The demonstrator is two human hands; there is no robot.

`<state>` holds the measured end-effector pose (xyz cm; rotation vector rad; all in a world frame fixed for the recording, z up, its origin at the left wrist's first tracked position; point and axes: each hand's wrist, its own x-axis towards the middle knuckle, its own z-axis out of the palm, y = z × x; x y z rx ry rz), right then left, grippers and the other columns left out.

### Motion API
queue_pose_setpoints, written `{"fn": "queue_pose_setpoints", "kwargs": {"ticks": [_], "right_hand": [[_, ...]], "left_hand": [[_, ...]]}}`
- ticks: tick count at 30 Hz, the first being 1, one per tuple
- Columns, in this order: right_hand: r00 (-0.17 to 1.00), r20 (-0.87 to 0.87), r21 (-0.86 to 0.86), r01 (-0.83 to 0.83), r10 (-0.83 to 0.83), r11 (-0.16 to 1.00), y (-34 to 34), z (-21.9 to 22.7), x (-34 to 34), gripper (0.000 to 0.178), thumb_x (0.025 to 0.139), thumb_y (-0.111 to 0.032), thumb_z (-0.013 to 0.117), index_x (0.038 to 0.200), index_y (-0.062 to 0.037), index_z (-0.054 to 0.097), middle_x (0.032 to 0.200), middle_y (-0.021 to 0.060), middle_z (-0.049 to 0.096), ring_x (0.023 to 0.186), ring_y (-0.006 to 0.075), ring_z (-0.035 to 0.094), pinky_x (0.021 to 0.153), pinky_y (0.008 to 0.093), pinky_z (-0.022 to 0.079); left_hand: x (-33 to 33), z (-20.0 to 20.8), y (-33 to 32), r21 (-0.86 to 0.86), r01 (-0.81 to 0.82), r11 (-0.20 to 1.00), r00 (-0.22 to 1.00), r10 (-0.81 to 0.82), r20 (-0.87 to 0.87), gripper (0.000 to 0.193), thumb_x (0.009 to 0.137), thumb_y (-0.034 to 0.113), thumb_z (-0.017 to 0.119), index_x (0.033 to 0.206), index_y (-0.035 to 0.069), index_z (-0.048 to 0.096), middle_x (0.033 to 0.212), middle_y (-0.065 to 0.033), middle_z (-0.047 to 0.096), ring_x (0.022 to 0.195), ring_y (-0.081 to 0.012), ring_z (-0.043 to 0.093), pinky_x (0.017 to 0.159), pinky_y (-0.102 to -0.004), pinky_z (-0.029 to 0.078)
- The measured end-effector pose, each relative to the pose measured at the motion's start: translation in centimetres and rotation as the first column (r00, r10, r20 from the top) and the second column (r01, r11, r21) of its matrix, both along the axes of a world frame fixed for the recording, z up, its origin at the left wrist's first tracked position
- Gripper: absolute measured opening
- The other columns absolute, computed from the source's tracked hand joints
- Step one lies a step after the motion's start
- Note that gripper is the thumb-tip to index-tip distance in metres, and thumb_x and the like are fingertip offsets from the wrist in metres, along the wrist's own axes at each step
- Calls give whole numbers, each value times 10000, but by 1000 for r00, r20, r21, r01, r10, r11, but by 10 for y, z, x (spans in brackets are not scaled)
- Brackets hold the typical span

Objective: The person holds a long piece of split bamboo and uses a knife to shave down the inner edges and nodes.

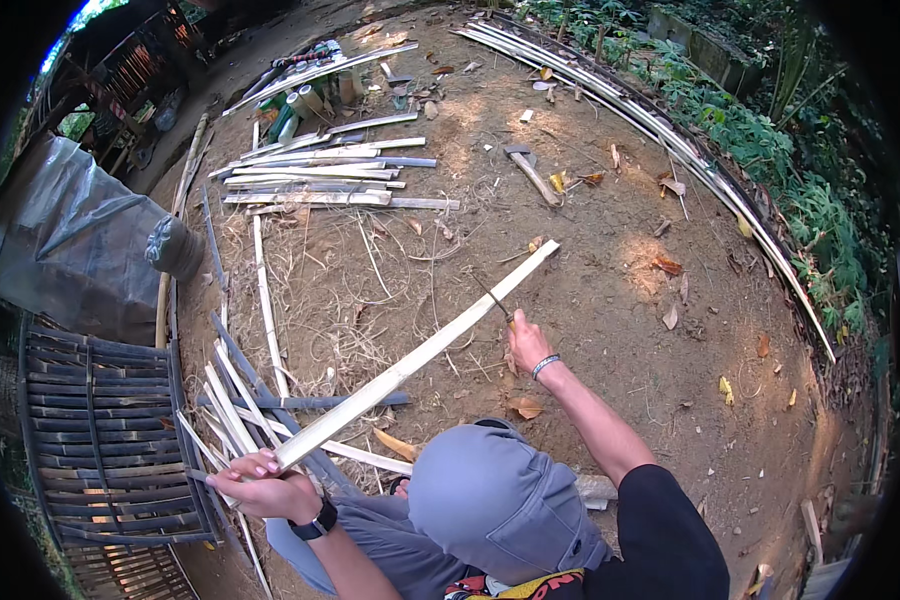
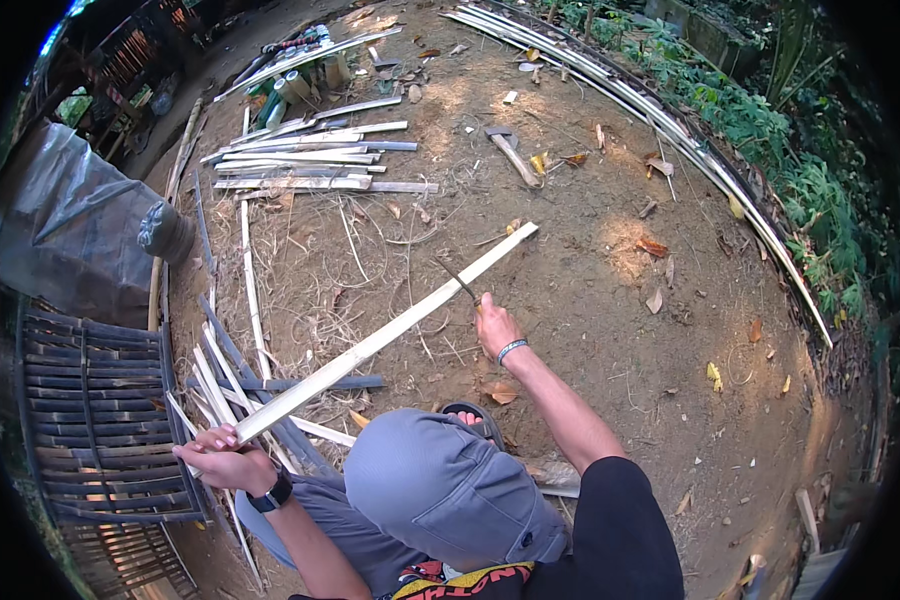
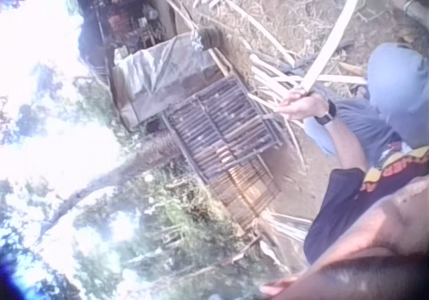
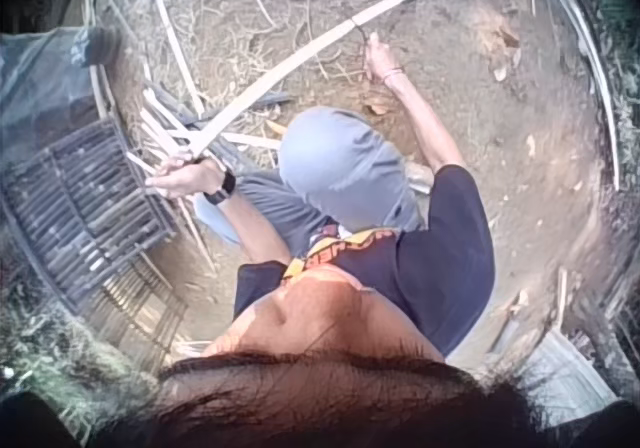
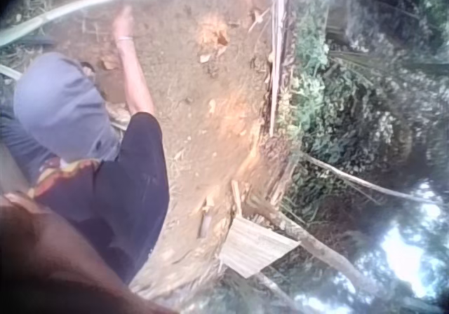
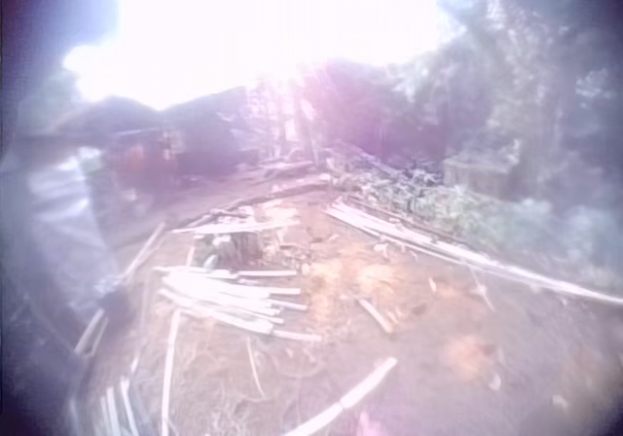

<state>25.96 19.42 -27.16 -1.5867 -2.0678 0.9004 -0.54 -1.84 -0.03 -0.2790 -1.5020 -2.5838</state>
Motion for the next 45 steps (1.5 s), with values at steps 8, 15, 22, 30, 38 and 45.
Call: {"fn": "queue_pose_setpoints", "kwargs": {"ticks": [8,15,22,30,38,45], "right_hand": [[998,12,-6,-65,65,998,-11,17,-3,238,890,-153,507,1030,-13,376,716,268,595,714,461,596,604,532,481],[968,-32,114,-243,248,963,-51,32,-22,233,887,-141,499,1030,-2,380,730,268,593,699,457,596,592,530,480],[996,23,2,91,-91,996,9,-16,13,250,910,-186,480,1013,17,378,739,297,596,728,464,596,610,531,484],[1000,-23,-91,-20,18,996,-1,-1,-13,257,883,-172,503,1039,-1,390,774,292,606,778,464,600,671,544,482],[1000,3,15,-29,29,999,35,-38,11,273,892,-195,498,1047,-10,371,806,299,611,753,473,600,646,555,480],[964,129,-49,241,-233,969,70,-60,55,252,890,-209,518,1003,-1,430,842,303,608,812,475,593,693,540,486]], "left_hand": [[-5,-1,-3,-54,0,999,1000,-1,-19,430,993,391,343,652,134,301,478,14,297,390,-91,328,464,-242,342],[-5,-2,-6,-32,-35,999,999,34,-37,393,985,376,384,679,135,334,495,14,299,415,-94,313,443,-237,310],[3,1,3,-11,-8,1000,1000,8,-19,399,986,369,389,667,143,306,498,19,294,416,-89,303,440,-232,296],[-6,3,-3,-40,-29,999,999,28,-24,416,988,368,383,646,144,301,496,21,290,415,-87,283,448,-228,287],[-11,-1,0,-61,-85,995,996,84,-15,430,997,364,346,641,133,276,500,18,252,407,-85,264,443,-230,290],[-1,2,9,-78,-16,997,999,13,-42,422,1004,374,323,657,137,279,509,23,247,411,-77,260,441,-223,296]]}}
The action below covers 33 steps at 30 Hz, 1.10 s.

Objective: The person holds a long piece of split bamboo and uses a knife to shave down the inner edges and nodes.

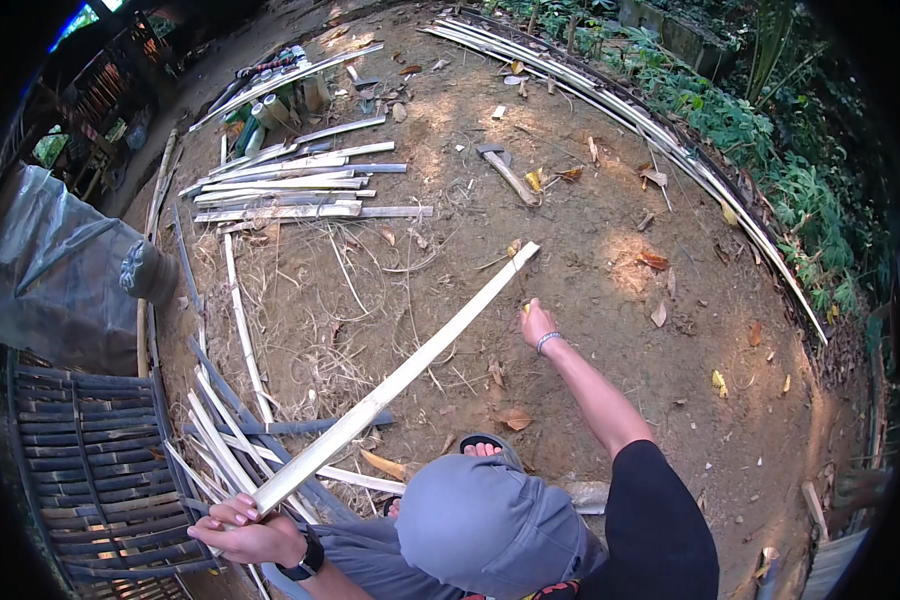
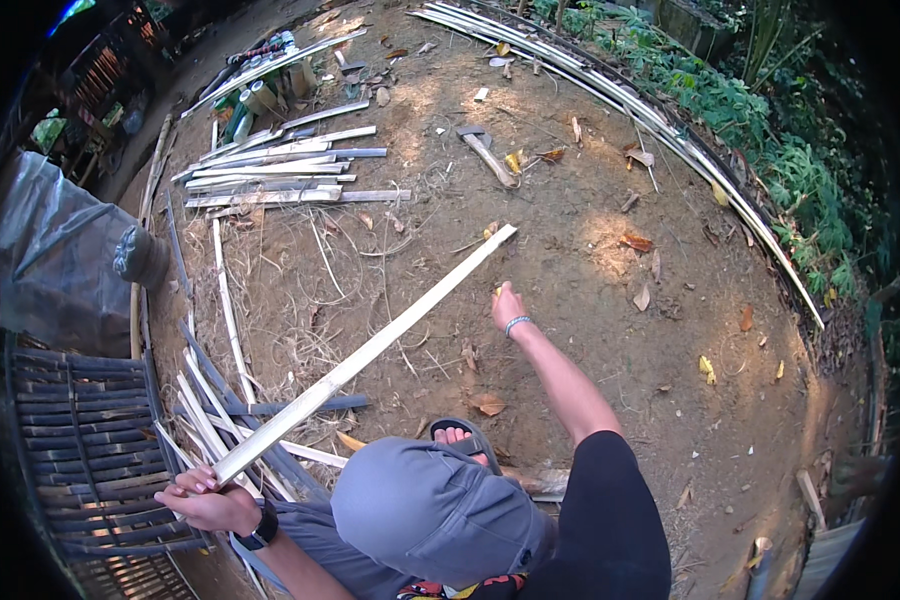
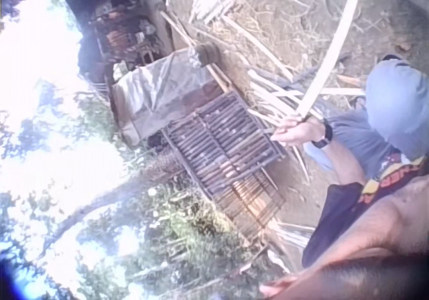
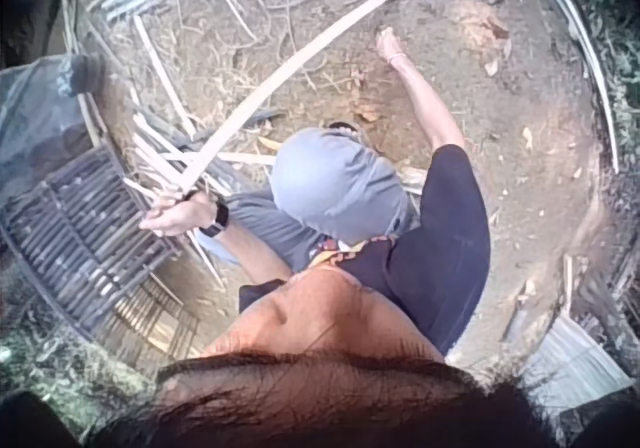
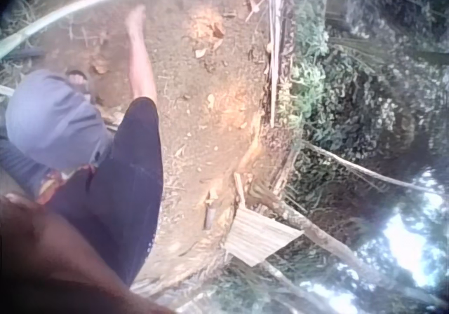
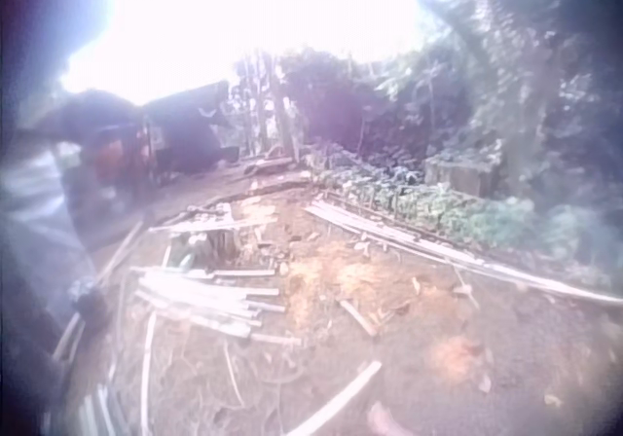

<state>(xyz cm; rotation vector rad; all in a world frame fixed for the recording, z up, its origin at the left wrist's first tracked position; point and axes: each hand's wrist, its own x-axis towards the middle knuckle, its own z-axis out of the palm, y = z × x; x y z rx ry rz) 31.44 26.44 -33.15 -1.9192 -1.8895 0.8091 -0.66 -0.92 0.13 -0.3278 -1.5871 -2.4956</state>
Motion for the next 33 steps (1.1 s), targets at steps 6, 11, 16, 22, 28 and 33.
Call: {"fn": "queue_pose_setpoints", "kwargs": {"ticks": [6,11,16,22,28,33], "right_hand": [[945,-78,-38,-321,317,946,-37,90,-35,281,889,-238,527,985,13,445,832,300,614,812,452,608,713,522,490],[854,50,-82,-514,518,854,-60,126,-47,241,885,-185,483,999,20,431,847,302,616,814,450,611,722,523,489],[913,365,-140,-142,184,980,60,-22,74,286,878,-170,477,1058,50,440,929,315,614,892,437,612,781,497,496],[1000,21,35,-22,21,999,18,39,-13,324,894,-247,514,1070,16,446,924,291,614,894,456,584,767,514,477],[924,24,-74,-378,381,923,-50,97,-23,319,904,-270,516,1062,-8,425,912,301,604,871,472,581,736,522,462],[990,47,-12,-130,131,991,-53,87,-5,309,913,-271,506,1067,-13,434,884,286,609,851,457,594,697,502,471]], "left_hand": [[-4,2,-15,59,68,996,993,-63,-97,369,999,417,309,754,141,326,492,25,293,397,-73,312,436,-190,309],[-5,4,-19,109,241,964,957,-218,-192,373,999,421,284,757,139,321,480,24,317,383,-67,315,434,-181,318],[8,2,-6,177,316,932,944,-289,-162,380,996,433,272,764,136,323,475,16,336,372,-78,333,428,-193,356],[-7,6,-24,132,263,956,946,-229,-231,377,992,441,275,777,135,327,477,8,354,378,-84,363,433,-196,365],[-13,-3,-17,179,353,918,922,-309,-232,384,977,461,301,786,130,335,501,-1,389,406,-98,405,451,-215,385],[-9,6,-21,231,424,876,904,-394,-166,452,938,534,345,759,125,414,610,-1,444,584,-131,482,653,-295,433]]}}
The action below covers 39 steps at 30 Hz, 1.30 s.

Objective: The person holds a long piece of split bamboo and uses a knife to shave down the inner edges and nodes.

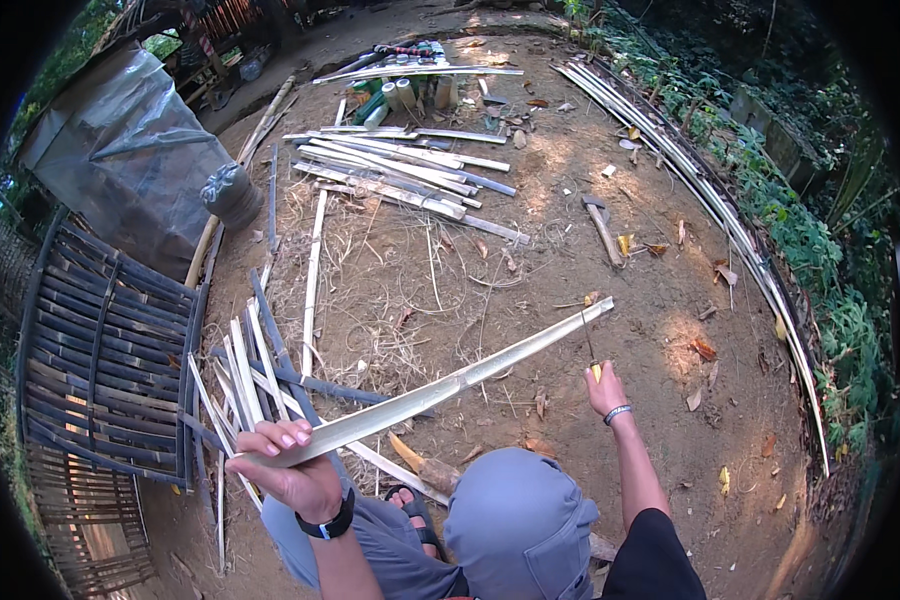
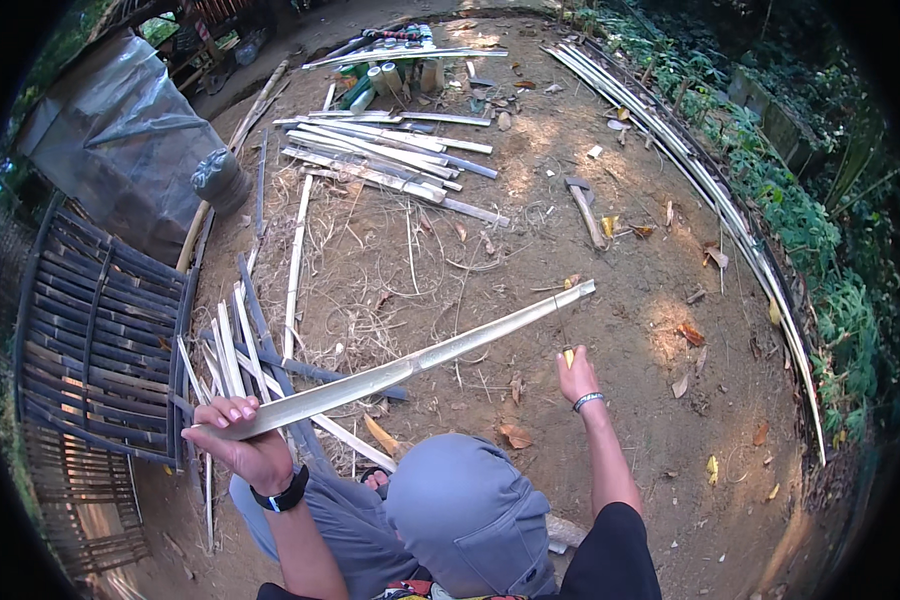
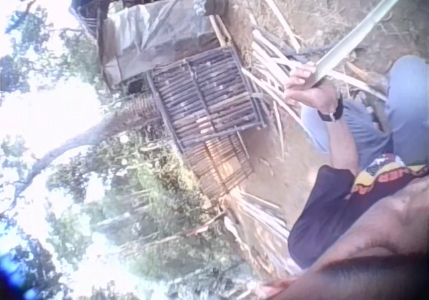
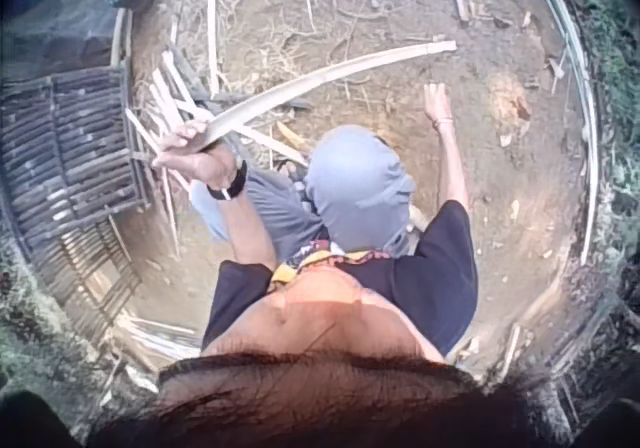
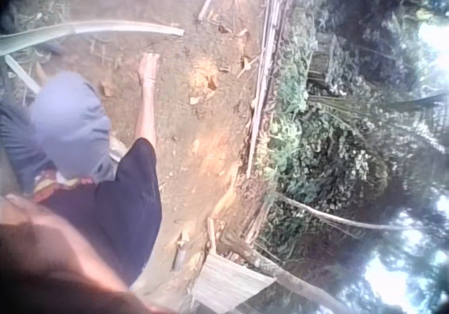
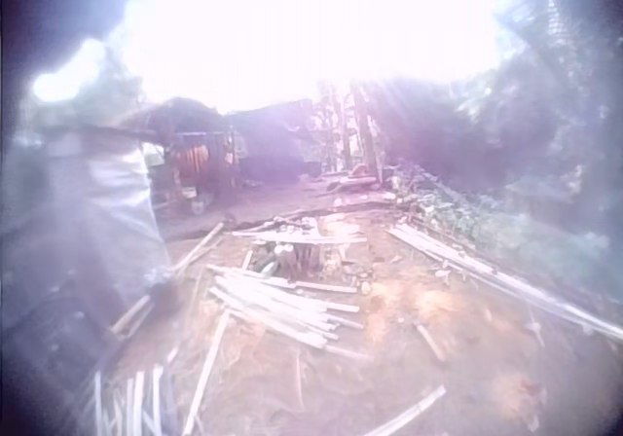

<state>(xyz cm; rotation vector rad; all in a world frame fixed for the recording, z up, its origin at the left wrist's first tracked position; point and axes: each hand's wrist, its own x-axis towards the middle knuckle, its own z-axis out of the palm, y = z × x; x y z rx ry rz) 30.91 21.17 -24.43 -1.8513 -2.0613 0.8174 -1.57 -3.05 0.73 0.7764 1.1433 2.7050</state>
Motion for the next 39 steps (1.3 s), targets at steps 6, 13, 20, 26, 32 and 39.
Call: {"fn": "queue_pose_setpoints", "kwargs": {"ticks": [6,13,20,26,32,39], "right_hand": [[817,-354,125,-441,455,889,-93,143,-67,262,920,-233,499,1076,-32,440,845,233,608,782,416,610,633,481,481],[822,5,145,-564,570,813,-111,139,-90,272,912,-229,498,1014,3,398,791,257,609,672,450,600,572,526,496],[846,-30,75,-530,533,845,-126,130,-90,265,911,-215,489,975,20,383,697,268,602,634,446,603,547,537,488],[891,-31,99,-448,453,889,-110,131,-90,241,910,-199,480,978,9,380,676,274,596,654,460,601,572,541,489],[903,29,83,-429,428,900,-99,135,-85,241,914,-205,471,973,8,375,671,280,594,666,467,600,591,554,486],[932,38,99,-363,361,927,-79,106,-76,260,919,-217,465,960,21,368,679,289,596,664,469,600,597,552,490]], "left_hand": [[-3,-9,-14,163,321,933,942,-333,48,469,915,559,390,756,123,459,607,22,439,617,-123,461,680,-292,378],[0,-15,-18,212,465,860,884,-463,-60,519,940,522,350,630,121,461,507,18,440,490,-113,436,587,-259,336],[3,-15,-26,156,515,843,857,-502,-113,512,975,440,353,564,142,420,462,30,394,437,-97,375,568,-252,312],[1,-13,-24,150,564,812,824,-539,-176,522,975,437,353,548,144,414,451,28,392,420,-96,377,562,-253,316],[4,-13,-26,154,612,775,787,-580,-211,536,975,430,363,521,148,405,441,22,398,401,-92,375,549,-250,316],[5,-16,-27,172,553,815,833,-540,-118,555,964,434,392,491,144,408,434,32,421,398,-97,404,529,-252,324]]}}
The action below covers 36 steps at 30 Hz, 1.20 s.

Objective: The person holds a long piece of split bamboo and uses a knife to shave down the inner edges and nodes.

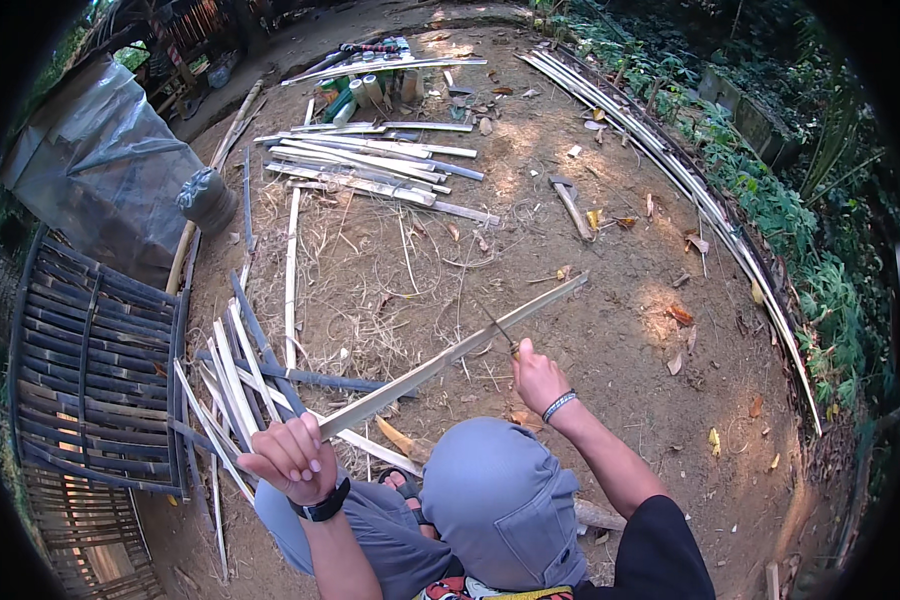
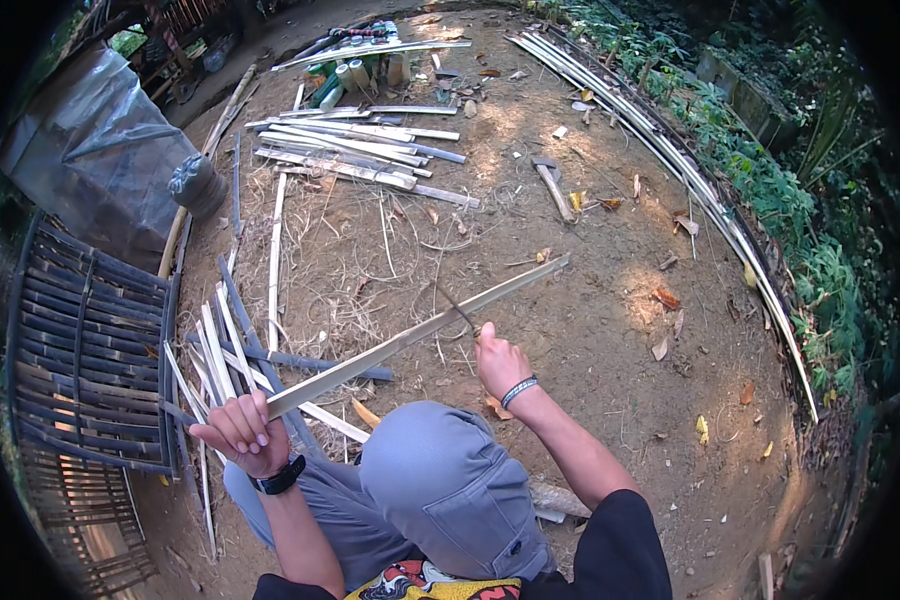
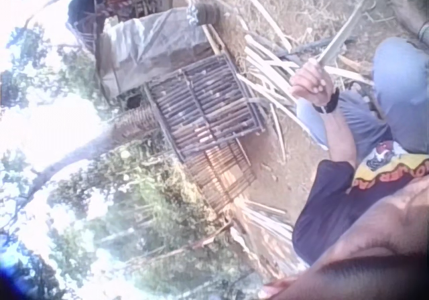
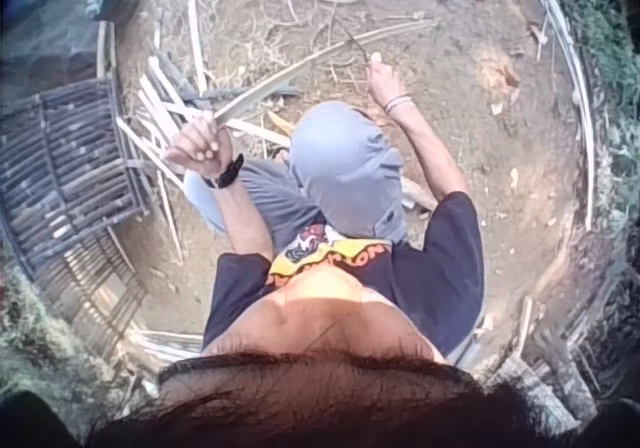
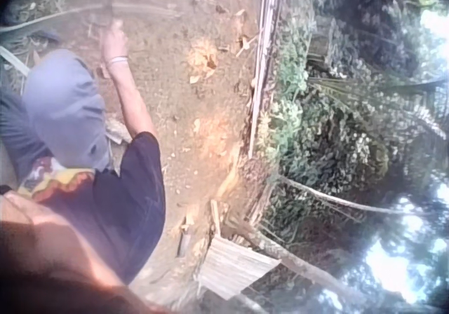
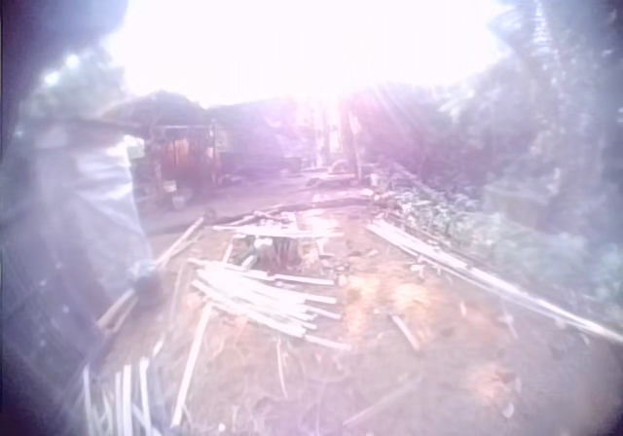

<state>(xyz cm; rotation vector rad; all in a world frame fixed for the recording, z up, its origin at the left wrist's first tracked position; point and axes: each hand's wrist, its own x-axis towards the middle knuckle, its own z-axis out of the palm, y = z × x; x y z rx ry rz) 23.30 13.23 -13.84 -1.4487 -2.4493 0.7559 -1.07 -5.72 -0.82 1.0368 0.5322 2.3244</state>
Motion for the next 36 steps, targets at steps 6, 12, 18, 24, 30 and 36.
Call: {"fn": "queue_pose_setpoints", "kwargs": {"ticks": [6,12,18,24,30,36], "right_hand": [[995,-6,-20,-101,101,995,-15,3,-10,252,916,-219,472,964,10,379,700,273,612,672,464,606,591,547,496],[999,-31,-69,-20,18,997,2,-13,-4,263,906,-178,474,998,46,372,709,298,595,697,476,595,620,542,491],[998,42,-24,48,-46,999,32,-27,12,251,907,-184,472,989,33,378,683,285,599,682,465,607,619,537,499],[991,64,-94,-110,116,990,-1,4,-8,196,914,-183,444,982,-8,387,717,279,619,710,455,624,624,545,508],[998,60,-59,21,-17,998,31,-25,7,244,905,-182,480,978,27,377,709,292,605,714,465,610,639,538,498],[999,29,-127,34,-31,991,41,-13,17,294,917,-230,475,992,35,373,780,312,606,770,466,605,665,537,493]], "left_hand": [[-6,0,1,15,-3,1000,997,4,-71,546,990,423,320,521,153,384,442,37,376,375,-79,311,523,-236,271],[-8,-1,4,18,5,1000,999,-4,-48,544,993,418,317,523,152,380,441,39,366,382,-83,312,537,-244,277],[-6,-2,6,20,26,999,999,-25,-28,534,993,408,330,525,154,373,443,32,364,397,-86,323,559,-247,288],[-8,2,4,14,11,1000,999,-10,-46,536,991,406,339,520,152,362,438,33,350,395,-83,314,543,-240,280],[-6,1,7,22,5,1000,999,-4,-35,540,989,405,348,512,152,356,433,34,341,387,-85,308,532,-240,274],[-4,4,11,19,-63,998,998,63,27,542,995,414,308,526,154,386,426,43,366,363,-76,328,493,-231,277]]}}
